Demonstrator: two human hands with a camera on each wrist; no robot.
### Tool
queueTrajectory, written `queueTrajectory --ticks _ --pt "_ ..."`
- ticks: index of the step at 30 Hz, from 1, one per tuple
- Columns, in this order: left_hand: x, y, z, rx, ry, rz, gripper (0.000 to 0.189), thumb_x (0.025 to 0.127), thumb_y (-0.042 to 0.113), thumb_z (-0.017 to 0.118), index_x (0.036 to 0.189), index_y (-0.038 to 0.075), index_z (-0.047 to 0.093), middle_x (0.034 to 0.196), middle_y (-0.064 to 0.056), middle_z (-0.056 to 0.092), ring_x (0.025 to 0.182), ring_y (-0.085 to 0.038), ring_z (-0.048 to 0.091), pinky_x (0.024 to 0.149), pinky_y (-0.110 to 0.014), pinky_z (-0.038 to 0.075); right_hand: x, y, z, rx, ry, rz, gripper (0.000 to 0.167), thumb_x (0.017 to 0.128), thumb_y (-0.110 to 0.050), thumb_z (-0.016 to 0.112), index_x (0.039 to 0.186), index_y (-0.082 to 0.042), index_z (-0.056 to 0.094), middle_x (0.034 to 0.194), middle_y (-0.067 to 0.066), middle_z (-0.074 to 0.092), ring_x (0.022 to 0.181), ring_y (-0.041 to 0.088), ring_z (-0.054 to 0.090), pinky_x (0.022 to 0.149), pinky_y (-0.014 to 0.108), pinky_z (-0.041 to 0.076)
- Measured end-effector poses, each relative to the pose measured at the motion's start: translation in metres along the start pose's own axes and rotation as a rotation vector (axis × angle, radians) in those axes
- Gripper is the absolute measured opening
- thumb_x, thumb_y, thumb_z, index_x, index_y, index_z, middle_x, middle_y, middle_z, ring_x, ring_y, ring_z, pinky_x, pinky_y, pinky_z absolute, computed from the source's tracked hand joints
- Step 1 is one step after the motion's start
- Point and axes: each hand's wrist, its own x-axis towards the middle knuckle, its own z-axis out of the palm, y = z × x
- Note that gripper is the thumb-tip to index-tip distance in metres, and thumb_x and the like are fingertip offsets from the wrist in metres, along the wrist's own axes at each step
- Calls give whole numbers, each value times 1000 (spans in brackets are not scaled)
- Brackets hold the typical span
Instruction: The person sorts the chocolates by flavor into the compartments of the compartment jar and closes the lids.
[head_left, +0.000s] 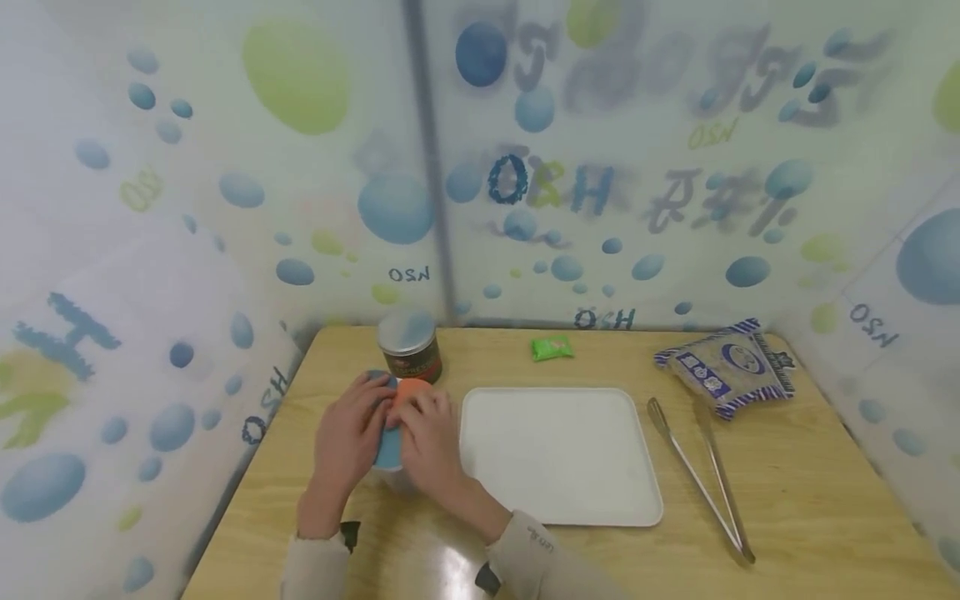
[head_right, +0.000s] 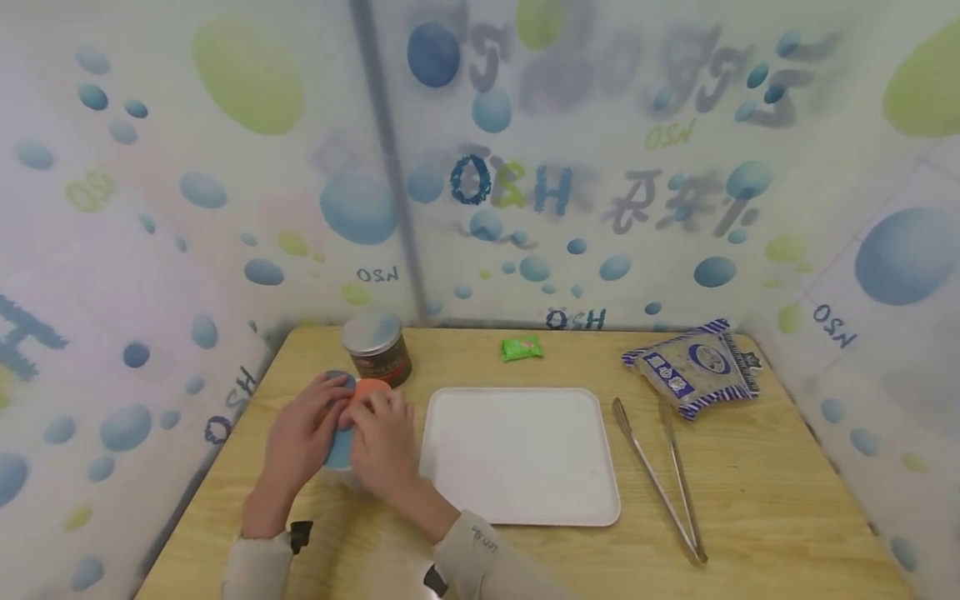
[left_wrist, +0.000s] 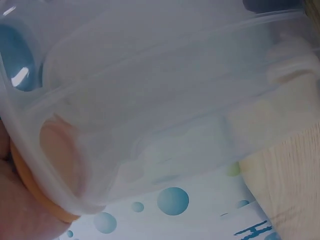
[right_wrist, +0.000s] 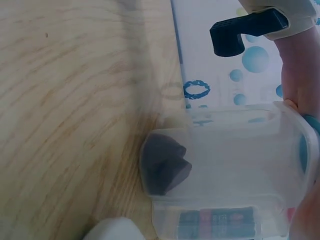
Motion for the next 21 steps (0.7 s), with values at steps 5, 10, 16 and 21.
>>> queueTrajectory --ticks 5,10,16,21 --pt "5 2 -1 -35 4 9 12 93 7 68 103 6 75 121 -14 72 126 -43 58 101 -58 49 1 0 4 35 19 65 27 91 0 50 75 -18 61 97 -3 60 88 18 46 80 32 37" --pt "2 2 -2 -24 -6 -50 12 93 9 68 103 8 75 123 -11 72 128 -40 58 101 -59 48 -1 -2 2 75 -27 106 27 92 -1 50 75 -19 61 98 -2 61 91 19 45 83 34 37" --pt "-4 1 -2 -21 0 -76 14 94 17 69 104 10 76 124 -8 72 128 -36 58 100 -58 49 -7 -6 -2 74 -47 115 25 92 0 50 78 -18 61 100 0 62 93 19 45 82 33 37" --pt "-3 1 -3 -20 30 -69 16 96 20 67 103 10 77 122 -8 73 126 -36 60 98 -57 50 -11 -1 -3 6 -59 13 22 92 -3 50 84 -18 63 105 -2 64 97 18 50 85 33 40"
